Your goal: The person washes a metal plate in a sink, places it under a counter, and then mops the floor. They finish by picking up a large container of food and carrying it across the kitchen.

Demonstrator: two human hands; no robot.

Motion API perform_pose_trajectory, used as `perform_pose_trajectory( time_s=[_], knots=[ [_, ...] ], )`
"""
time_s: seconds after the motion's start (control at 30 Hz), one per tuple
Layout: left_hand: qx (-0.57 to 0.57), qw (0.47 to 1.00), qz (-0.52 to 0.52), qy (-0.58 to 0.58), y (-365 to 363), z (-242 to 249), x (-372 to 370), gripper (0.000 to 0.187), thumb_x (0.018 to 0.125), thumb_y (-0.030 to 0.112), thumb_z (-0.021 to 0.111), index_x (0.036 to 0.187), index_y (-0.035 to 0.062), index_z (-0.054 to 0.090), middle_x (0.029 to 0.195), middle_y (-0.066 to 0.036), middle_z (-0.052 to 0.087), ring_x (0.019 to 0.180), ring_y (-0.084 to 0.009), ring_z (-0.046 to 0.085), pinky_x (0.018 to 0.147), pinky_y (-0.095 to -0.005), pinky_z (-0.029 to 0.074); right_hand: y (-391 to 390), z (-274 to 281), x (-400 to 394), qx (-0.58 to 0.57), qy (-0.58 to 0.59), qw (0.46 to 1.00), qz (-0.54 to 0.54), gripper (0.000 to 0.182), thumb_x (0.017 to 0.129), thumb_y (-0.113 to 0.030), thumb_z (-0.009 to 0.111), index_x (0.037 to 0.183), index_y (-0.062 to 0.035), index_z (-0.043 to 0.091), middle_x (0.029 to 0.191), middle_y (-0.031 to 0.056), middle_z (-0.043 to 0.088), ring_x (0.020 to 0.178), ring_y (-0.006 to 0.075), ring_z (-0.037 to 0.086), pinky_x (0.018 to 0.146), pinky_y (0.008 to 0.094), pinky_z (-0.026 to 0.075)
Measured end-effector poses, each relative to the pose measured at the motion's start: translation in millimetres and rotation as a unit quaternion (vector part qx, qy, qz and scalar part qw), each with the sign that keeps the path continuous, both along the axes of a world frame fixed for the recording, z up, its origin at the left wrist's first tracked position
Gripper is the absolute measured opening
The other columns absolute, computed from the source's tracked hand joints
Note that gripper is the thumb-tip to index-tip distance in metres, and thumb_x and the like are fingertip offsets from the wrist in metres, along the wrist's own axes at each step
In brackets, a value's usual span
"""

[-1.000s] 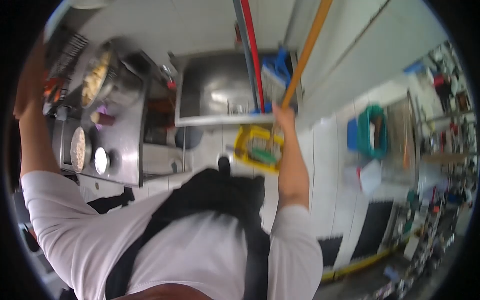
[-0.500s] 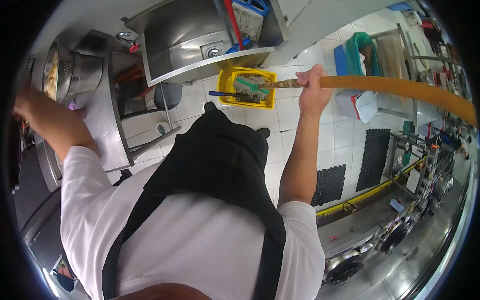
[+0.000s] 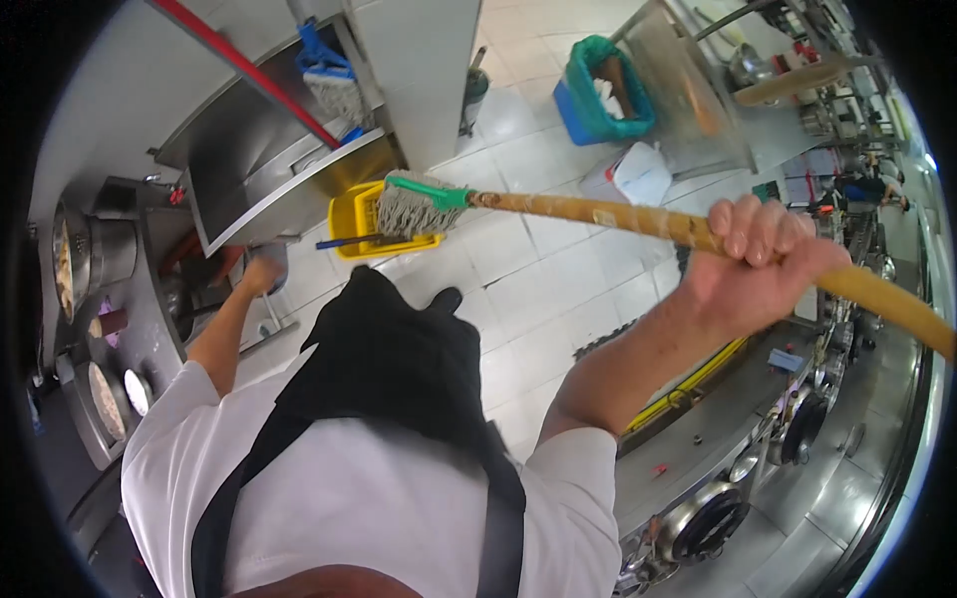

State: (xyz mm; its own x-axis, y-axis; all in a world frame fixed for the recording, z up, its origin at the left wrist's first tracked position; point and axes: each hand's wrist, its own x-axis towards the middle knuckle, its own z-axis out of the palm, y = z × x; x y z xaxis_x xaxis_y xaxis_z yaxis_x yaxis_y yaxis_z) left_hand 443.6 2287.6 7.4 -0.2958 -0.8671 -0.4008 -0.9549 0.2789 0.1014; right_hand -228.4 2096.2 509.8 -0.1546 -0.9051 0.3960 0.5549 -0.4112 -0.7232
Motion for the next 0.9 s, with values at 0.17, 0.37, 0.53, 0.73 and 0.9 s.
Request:
perform_pose_trajectory(
  time_s=[0.17, 0.37, 0.53, 0.73, 0.9],
  knots=[
    [0.135, 0.984, -0.043, -0.107, 107.3, -1.8, -30.9, 0.017, 0.075, 0.033, 0.061, 0.079, 0.0218, 0.074, 0.071, -0.006, 0.069, 0.068, -0.0246, 0.067, 0.058, -0.0416, 0.052, -16.0, 27.0, -66.4, -0.052, 0.006, 0.998, -0.018, 0.051, 0.094, -0.057, 0.043, 0.067, -0.0134, 0.045, 0.052, -0.0022, 0.036, 0.045, 0.0108, 0.033, 0.046, 0.0260, 0.033],
    [0.269, 0.931, 0.226, -0.097, 70.1, -15.3, -86.1, 0.025, 0.073, 0.036, 0.068, 0.070, 0.0116, 0.070, 0.078, -0.011, 0.071, 0.074, -0.0263, 0.068, 0.068, -0.0408, 0.054, -71.4, 12.0, -97.1, -0.063, 0.023, 0.995, -0.075, 0.050, 0.097, -0.053, 0.041, 0.068, -0.0124, 0.042, 0.052, -0.0015, 0.033, 0.045, 0.0110, 0.033, 0.045, 0.0249, 0.034],
    [-0.032, 0.994, -0.021, 0.105, -151.1, -1.9, -187.0, 0.010, 0.078, 0.021, 0.061, 0.073, 0.0151, 0.067, 0.073, -0.011, 0.064, 0.071, -0.0316, 0.063, 0.061, -0.0453, 0.049, -166.8, -5.6, -112.8, -0.029, 0.087, 0.989, -0.120, 0.048, 0.099, -0.049, 0.041, 0.068, -0.0115, 0.041, 0.053, -0.0016, 0.031, 0.046, 0.0102, 0.031, 0.045, 0.0253, 0.034],
    [0.167, 0.861, 0.197, 0.438, -422.9, 227.0, -414.3, 0.027, 0.086, 0.028, 0.068, 0.091, 0.0020, 0.070, 0.074, -0.003, 0.063, 0.070, -0.0078, 0.054, 0.064, -0.0262, 0.045, -252.3, -29.4, -155.4, -0.029, 0.127, 0.979, -0.158, 0.047, 0.100, -0.046, 0.043, 0.068, -0.0109, 0.038, 0.054, -0.0023, 0.029, 0.046, 0.0094, 0.029, 0.045, 0.0248, 0.032],
    [0.003, 0.784, 0.076, 0.616, -586.2, 398.9, -514.9, 0.019, 0.087, 0.020, 0.068, 0.094, 0.0025, 0.070, 0.085, -0.001, 0.069, 0.075, -0.0063, 0.058, 0.069, -0.0233, 0.047, -313.3, -40.6, -184.0, -0.049, 0.135, 0.974, -0.174, 0.045, 0.099, -0.041, 0.048, 0.069, -0.0102, 0.037, 0.054, -0.0012, 0.032, 0.045, 0.0089, 0.028, 0.042, 0.0267, 0.031]
  ],
)
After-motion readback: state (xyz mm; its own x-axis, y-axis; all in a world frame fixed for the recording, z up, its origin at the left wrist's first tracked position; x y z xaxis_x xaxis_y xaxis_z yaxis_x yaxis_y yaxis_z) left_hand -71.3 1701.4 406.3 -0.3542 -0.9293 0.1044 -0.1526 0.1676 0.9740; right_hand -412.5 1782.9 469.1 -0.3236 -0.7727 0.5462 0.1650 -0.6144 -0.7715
